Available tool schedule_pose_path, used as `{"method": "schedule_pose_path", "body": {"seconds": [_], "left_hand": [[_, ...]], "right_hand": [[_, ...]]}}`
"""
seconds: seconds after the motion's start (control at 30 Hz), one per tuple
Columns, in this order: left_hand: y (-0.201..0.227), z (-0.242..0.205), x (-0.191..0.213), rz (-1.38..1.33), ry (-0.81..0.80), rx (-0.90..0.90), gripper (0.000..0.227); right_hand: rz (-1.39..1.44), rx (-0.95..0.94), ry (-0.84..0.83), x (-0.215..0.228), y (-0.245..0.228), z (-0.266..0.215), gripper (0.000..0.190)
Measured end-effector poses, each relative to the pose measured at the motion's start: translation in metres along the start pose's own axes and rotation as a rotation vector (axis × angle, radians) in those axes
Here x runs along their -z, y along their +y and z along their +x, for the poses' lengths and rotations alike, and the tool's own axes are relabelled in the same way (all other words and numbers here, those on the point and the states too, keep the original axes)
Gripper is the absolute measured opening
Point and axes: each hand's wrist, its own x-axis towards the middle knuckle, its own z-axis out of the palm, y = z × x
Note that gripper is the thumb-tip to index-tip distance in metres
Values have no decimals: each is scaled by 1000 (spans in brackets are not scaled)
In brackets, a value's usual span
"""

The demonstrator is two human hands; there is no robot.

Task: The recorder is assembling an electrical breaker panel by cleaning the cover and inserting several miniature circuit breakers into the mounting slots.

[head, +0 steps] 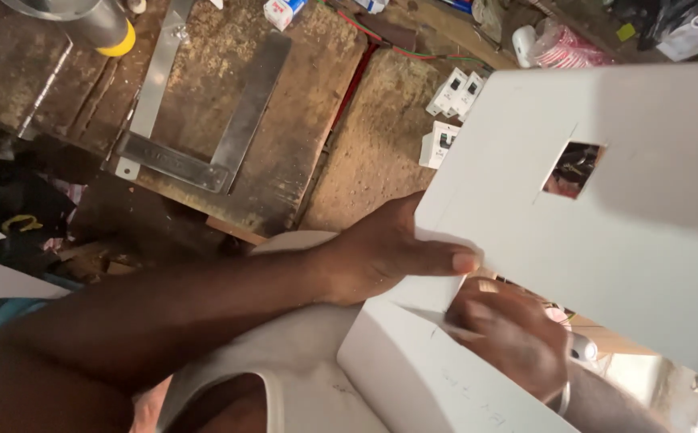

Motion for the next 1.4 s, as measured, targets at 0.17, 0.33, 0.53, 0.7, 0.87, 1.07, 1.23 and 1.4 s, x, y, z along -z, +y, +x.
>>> {"method": "schedule_pose_path", "body": {"seconds": [0.17, 0.33, 0.53, 0.7, 0.87, 1.07, 1.23, 1.4], "left_hand": [[-1, 0, 1, -69, -26, -11, 81], [2, -2, 0, -78, -38, 23, 84], [3, -5, 0, -86, -72, 13, 83], [0, -6, 2, -93, -89, 10, 79], [-9, -6, 7, -116, -102, -28, 78], [-9, -7, 6, -121, -74, -11, 79], [-1, -9, 0, -114, -64, 34, 82], [-1, -6, -2, -63, -24, 86, 90]], "right_hand": [[1690, -686, 289, 10, 11, -19, 31], [698, -771, 255, 8, 25, -75, 43], [910, -575, 291, -1, 29, -69, 30], [595, -269, 253, -15, 30, -60, 44], [1081, -512, 373, -15, 38, -72, 23], [1220, -520, 384, -12, 19, -31, 16], [1160, -584, 387, -12, 27, -50, 15], [277, -59, 318, -22, 15, -17, 24]]}}
